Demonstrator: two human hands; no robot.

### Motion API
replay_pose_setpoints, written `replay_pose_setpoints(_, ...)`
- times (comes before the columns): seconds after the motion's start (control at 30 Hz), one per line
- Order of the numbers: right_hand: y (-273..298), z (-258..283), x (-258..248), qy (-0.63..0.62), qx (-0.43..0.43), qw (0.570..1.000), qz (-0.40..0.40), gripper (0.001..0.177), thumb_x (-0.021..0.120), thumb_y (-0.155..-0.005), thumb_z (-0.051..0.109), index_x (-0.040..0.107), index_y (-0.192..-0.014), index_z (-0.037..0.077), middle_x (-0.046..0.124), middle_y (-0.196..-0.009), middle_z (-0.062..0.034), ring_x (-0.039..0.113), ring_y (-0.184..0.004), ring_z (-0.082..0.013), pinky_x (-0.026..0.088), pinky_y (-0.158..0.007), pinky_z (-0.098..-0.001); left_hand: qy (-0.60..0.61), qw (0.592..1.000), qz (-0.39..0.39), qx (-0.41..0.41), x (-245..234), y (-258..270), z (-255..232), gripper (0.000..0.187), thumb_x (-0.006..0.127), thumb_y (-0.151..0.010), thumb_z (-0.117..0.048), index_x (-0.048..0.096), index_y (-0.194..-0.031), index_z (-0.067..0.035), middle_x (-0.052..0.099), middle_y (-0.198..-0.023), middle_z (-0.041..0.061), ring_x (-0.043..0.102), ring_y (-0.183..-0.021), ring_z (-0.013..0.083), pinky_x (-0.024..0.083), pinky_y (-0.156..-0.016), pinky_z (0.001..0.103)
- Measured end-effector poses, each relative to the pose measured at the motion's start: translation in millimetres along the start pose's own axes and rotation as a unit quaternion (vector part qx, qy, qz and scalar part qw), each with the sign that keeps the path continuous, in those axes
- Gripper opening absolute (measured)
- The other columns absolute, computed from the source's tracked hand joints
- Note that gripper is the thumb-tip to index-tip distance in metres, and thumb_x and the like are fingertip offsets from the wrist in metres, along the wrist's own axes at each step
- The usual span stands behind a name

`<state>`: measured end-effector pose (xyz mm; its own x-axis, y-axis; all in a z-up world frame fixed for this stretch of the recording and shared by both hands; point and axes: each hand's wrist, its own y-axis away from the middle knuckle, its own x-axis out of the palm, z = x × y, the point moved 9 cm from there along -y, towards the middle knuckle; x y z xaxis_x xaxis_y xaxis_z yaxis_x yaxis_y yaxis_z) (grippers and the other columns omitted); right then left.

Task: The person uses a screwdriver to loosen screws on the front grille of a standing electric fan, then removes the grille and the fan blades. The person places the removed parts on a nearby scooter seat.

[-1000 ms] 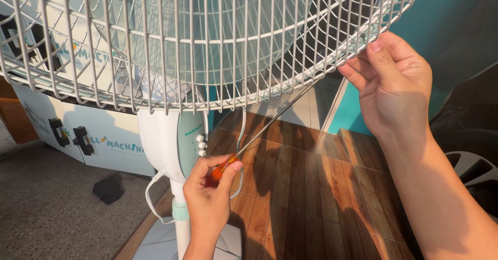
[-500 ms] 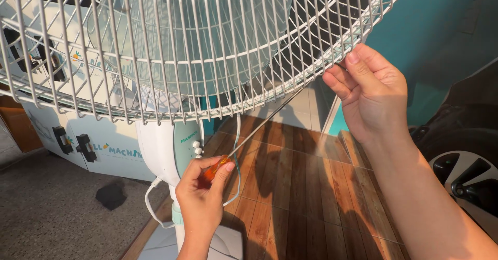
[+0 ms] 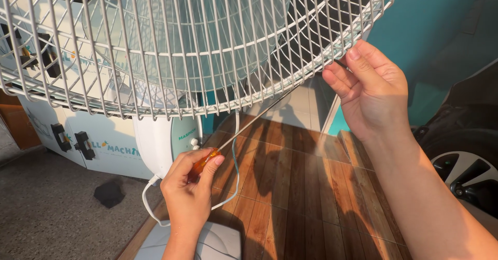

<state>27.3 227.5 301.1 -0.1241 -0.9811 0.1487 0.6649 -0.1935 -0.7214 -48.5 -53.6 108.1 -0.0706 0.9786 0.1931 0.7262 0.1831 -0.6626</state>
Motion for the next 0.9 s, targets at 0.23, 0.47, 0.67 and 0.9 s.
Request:
replay_pose_setpoints(0.23,1,0,2,-0.005,0.001,1.000,0.007,0.029,0.055,-0.111,0.009,0.060,-0.135,-0.007,0.070,-0.125,-0.0160,0.073,-0.103,-0.0204,0.063,-0.091,-0.0306,-0.019,0.999,-0.008,0.032,-9,-6,-9,0.020,0.082,-0.085,-0.012,0.077,-0.101,-0.002,0.073,-0.093,0.005,0.065,-0.076,0.0081,0.053,-0.067,0.021)
replay_pose_setpoints(0.47,1,-3,1,-0.016,-0.002,1.000,0.003,0.029,0.055,-0.111,0.009,0.060,-0.136,-0.004,0.070,-0.125,-0.0148,0.074,-0.106,-0.0221,0.063,-0.091,-0.0311,-0.060,0.996,-0.032,0.062,-15,-6,-25,0.022,0.084,-0.083,-0.010,0.076,-0.101,-0.001,0.073,-0.092,0.005,0.060,-0.069,0.0087,0.049,-0.062,0.021)
replay_pose_setpoints(0.67,-2,-3,-1,-0.007,-0.002,1.000,-0.008,0.029,0.056,-0.110,0.009,0.060,-0.135,-0.005,0.070,-0.125,-0.0154,0.073,-0.106,-0.0227,0.064,-0.090,-0.0312,-0.088,0.990,-0.039,0.103,-19,-9,-37,0.022,0.083,-0.085,-0.010,0.075,-0.103,-0.001,0.073,-0.095,0.006,0.059,-0.067,0.0069,0.050,-0.061,0.020)
replay_pose_setpoints(0.9,0,0,-1,-0.001,-0.005,1.000,-0.011,0.027,0.056,-0.110,0.009,0.060,-0.132,-0.006,0.069,-0.125,-0.0172,0.074,-0.103,-0.0227,0.064,-0.090,-0.0314,-0.059,0.998,-0.002,0.010,-6,-3,-3,0.022,0.081,-0.087,-0.016,0.077,-0.102,0.000,0.069,-0.079,0.003,0.054,-0.061,0.0076,0.045,-0.056,0.022)
